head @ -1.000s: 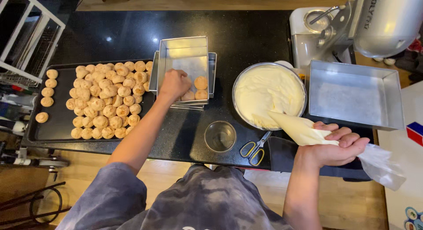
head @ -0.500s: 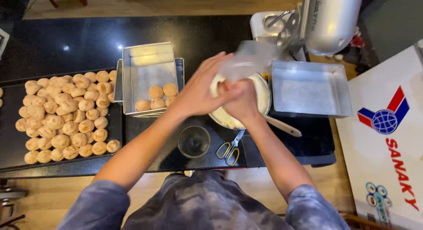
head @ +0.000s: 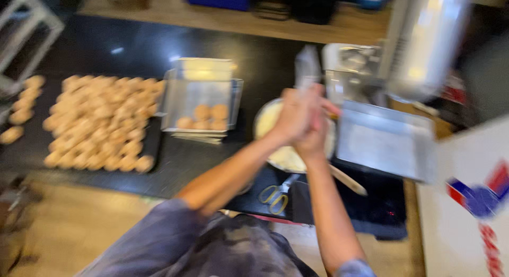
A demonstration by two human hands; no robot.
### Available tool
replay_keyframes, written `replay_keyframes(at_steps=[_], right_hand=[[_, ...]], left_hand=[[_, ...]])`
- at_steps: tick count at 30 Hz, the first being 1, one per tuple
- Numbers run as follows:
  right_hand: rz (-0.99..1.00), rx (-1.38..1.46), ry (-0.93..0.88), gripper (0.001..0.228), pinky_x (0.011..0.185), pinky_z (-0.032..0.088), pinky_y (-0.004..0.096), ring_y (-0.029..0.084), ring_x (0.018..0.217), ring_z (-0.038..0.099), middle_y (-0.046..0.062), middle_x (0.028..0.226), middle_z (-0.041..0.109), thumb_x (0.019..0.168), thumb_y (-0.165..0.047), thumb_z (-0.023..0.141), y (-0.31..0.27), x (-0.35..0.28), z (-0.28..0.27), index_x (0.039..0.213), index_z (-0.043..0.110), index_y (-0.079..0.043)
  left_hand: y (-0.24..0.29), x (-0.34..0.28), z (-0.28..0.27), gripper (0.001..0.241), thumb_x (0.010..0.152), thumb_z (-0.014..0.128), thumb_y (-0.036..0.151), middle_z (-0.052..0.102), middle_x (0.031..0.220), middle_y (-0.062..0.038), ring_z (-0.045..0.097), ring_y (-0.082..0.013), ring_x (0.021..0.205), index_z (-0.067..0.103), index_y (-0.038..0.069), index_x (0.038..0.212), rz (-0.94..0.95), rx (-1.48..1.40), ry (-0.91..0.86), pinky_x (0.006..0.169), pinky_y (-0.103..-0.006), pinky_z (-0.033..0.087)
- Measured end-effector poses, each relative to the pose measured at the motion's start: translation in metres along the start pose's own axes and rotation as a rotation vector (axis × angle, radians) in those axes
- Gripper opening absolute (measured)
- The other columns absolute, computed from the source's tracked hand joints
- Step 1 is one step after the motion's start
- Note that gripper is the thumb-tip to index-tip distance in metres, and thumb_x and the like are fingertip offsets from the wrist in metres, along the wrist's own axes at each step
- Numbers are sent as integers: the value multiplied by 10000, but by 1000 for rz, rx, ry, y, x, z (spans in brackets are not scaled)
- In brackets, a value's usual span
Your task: The person fills small pastry shells with cream using a piping bag, then places them into metal trays.
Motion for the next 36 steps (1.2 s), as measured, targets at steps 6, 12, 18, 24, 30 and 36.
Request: replay_keyframes(at_steps=[6, 12, 18, 24, 30, 36], right_hand=[[341, 61, 84, 380, 948, 466, 457, 335, 1139, 611, 228, 1232, 634, 1114, -298, 475, 58, -33, -11, 1274, 587, 28], [407, -124, 86, 414, 912, 456, 424, 275, 1102, 609, 229, 1223, 636, 1156, -349, 454, 65, -43, -24, 1265, 583, 29], [624, 650, 503, 521, 895, 607, 475, 346, 983, 714, 231, 1040, 694, 962, -471, 528, 127, -74, -58, 984, 620, 41], [781, 489, 697, 448, 798, 601, 531, 338, 868, 636, 121, 943, 569, 1019, -447, 619, 165, -121, -111, 854, 422, -81], [757, 355, 824, 442, 779, 607, 528, 338, 835, 639, 118, 905, 576, 998, -463, 616, 156, -157, -126, 845, 451, -82], [709, 284, 919, 441, 759, 613, 526, 338, 803, 642, 115, 868, 583, 978, -478, 614, 125, -166, -116, 837, 481, -82]], left_hand=[[6, -28, 50, 419, 1087, 527, 289, 683, 673, -46, 645, -160, 711, 689, 50, 783, 254, 178, 38, 845, -363, 461], [54, -34, 42, 427, 943, 639, 348, 688, 1210, -119, 644, -280, 1181, 668, 6, 1197, 637, 887, -106, 1146, -428, 441], [94, -81, -105, 233, 985, 749, 152, 701, 1169, -52, 675, -209, 1140, 675, 104, 1200, 510, 688, 194, 1043, -343, 544], [56, -228, -347, 122, 1028, 645, 155, 665, 1015, -154, 638, -342, 973, 660, 35, 1041, 166, 1104, 933, 885, -433, 511], [24, -334, -435, 155, 907, 710, 115, 676, 1045, -134, 600, -335, 1023, 654, 50, 1036, -134, 1380, 895, 874, -462, 454], [14, -325, -431, 360, 832, 809, 199, 706, 1107, -84, 589, -287, 1074, 695, 92, 1157, -177, 1368, 706, 896, -450, 377]])
Point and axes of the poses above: each hand's wrist, its own x-axis towards the middle knuckle, its own z-axis out of the palm, y = z × x, the point moved 8 cm from there along x, towards the middle knuckle
